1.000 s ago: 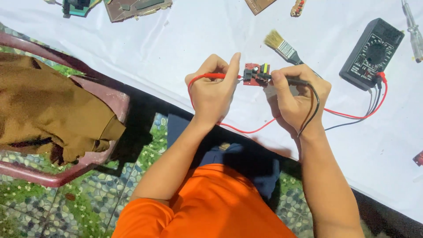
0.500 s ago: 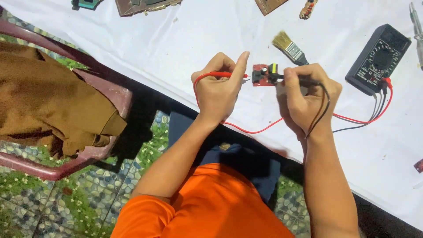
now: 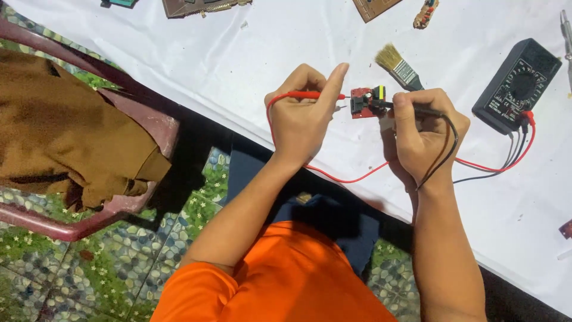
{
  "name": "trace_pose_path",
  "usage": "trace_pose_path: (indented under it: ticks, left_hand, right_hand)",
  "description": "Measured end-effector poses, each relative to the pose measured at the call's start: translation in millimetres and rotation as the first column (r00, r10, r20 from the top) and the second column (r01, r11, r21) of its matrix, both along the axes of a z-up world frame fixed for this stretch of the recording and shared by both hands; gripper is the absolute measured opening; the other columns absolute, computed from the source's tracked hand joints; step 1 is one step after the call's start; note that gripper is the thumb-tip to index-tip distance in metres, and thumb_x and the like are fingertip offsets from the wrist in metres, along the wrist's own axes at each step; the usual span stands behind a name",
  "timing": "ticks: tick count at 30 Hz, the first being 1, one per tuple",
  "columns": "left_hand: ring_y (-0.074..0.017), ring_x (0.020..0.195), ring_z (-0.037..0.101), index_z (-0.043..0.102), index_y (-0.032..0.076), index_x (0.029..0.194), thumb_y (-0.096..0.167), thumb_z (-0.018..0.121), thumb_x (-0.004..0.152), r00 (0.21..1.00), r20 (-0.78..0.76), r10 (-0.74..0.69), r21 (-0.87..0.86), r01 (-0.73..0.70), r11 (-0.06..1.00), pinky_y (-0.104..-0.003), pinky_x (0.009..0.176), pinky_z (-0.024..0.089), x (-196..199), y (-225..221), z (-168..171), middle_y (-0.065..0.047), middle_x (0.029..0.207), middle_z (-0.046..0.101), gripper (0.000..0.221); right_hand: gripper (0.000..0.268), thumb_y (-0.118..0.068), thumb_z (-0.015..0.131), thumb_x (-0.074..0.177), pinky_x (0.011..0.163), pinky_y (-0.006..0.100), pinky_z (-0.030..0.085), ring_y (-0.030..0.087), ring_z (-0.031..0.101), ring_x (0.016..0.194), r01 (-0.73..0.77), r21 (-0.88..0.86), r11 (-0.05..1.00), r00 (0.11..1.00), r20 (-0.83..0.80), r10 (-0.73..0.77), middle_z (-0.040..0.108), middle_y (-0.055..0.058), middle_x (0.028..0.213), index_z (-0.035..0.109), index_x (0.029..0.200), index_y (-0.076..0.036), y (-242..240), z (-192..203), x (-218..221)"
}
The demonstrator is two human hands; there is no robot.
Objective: Testing electronic components on a circuit board using a digital multimeter and cleaning it with a brush.
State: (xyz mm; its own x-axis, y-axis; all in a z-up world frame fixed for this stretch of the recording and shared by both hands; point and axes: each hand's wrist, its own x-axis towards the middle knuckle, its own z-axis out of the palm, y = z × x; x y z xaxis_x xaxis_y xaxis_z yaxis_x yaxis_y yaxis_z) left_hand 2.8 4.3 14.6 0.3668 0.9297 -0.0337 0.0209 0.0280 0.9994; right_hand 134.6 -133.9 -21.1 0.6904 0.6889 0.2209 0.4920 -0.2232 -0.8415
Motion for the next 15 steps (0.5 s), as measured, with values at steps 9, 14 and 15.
trace_pose_path:
  ticks: [9,14,15]
  left_hand:
    - [-0.0059,0.056,0.037,0.044,0.012,0.061,0.033,0.070,0.090,0.987,-0.133,-0.092,-0.108,0.078,0.991,-0.024,0.057,0.035,21,4,-2,0.008,0.056,0.040,0.045]
    - [-0.0065,0.055,0.034,0.040,0.014,0.061,0.036,0.065,0.093,0.970,-0.205,-0.135,0.001,0.138,0.990,-0.022,0.073,0.037,24,5,-12,0.010,0.057,0.038,0.047]
    - [-0.0065,0.055,0.034,0.040,0.014,0.061,0.036,0.065,0.093,0.970,-0.203,-0.137,0.001,0.140,0.990,-0.022,0.073,0.037,25,5,-12,0.010,0.057,0.038,0.047]
  right_hand:
    - [0.015,-0.008,0.066,0.111,0.069,0.028,0.049,0.017,0.064,0.075,0.006,0.043,0.999,1.000,-0.020,-0.005,0.070,0.015,0.085,0.064,0.102,0.004,3,3,-2]
    - [0.022,-0.008,0.062,0.115,0.069,0.031,0.051,0.024,0.068,0.076,-0.017,0.071,0.997,0.995,0.101,0.010,0.067,0.019,0.085,0.062,0.102,0.009,2,2,1]
    - [0.022,-0.008,0.062,0.115,0.069,0.031,0.051,0.024,0.068,0.076,-0.015,0.072,0.997,0.995,0.103,0.008,0.067,0.019,0.085,0.062,0.102,0.009,2,3,1]
